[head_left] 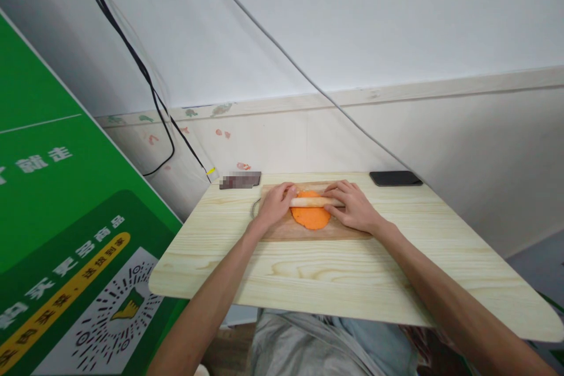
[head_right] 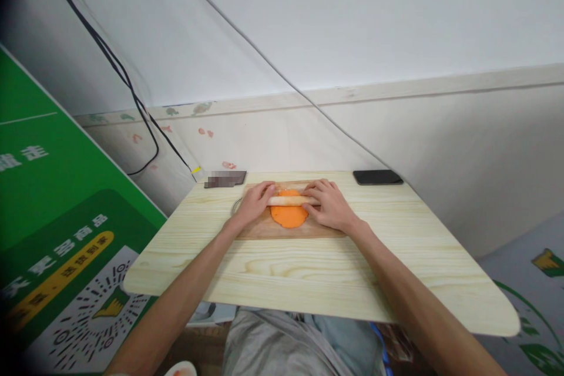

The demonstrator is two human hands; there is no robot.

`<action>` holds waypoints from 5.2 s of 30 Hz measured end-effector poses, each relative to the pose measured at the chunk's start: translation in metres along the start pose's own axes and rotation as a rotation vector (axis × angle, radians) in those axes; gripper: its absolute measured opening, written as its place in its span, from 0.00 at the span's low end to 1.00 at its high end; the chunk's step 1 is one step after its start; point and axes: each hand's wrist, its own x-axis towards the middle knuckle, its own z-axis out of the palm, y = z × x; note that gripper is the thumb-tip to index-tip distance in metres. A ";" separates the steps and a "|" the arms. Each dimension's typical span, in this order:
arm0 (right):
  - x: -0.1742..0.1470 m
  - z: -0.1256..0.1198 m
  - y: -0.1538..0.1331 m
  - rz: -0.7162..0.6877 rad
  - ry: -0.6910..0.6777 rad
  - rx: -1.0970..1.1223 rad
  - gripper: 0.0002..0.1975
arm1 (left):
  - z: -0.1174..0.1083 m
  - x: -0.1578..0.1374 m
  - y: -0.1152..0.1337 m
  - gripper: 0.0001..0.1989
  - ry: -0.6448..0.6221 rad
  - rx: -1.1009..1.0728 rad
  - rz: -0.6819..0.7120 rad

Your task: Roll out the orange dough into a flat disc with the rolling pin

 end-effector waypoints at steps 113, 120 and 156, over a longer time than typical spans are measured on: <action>0.015 0.019 -0.106 0.126 -0.389 -0.286 0.15 | -0.035 0.004 -0.016 0.09 -0.445 -0.374 0.092; 0.018 0.017 -0.107 0.161 -0.385 -0.240 0.14 | -0.044 0.004 -0.018 0.06 -0.506 -0.340 0.182; 0.016 0.000 -0.054 0.621 -0.080 -0.154 0.16 | -0.054 -0.051 0.021 0.31 -0.360 0.269 0.408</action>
